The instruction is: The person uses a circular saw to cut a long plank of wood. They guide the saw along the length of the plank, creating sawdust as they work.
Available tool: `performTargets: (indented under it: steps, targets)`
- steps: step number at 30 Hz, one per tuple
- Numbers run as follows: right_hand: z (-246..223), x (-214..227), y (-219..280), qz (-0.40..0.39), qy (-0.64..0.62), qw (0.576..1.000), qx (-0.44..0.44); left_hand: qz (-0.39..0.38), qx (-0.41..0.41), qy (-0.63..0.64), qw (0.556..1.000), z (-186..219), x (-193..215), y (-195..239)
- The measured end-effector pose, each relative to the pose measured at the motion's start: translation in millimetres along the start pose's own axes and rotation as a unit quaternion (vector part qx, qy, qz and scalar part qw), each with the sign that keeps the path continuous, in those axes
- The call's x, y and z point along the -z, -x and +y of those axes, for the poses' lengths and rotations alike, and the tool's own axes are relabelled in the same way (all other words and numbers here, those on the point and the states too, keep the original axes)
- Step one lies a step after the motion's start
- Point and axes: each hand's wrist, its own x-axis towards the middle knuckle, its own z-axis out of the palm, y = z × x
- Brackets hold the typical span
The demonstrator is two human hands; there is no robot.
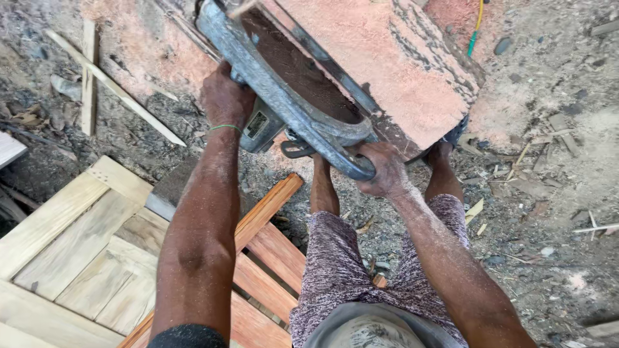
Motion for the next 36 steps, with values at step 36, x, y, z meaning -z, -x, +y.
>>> performTargets:
  steps: [36]
  targets:
    - [-122.7, 19.2, -54.8, 0.064, 0.189, 0.943, -0.266, 0.028, -0.074, 0.036, 0.996, -8.8, -13.0, -34.5]
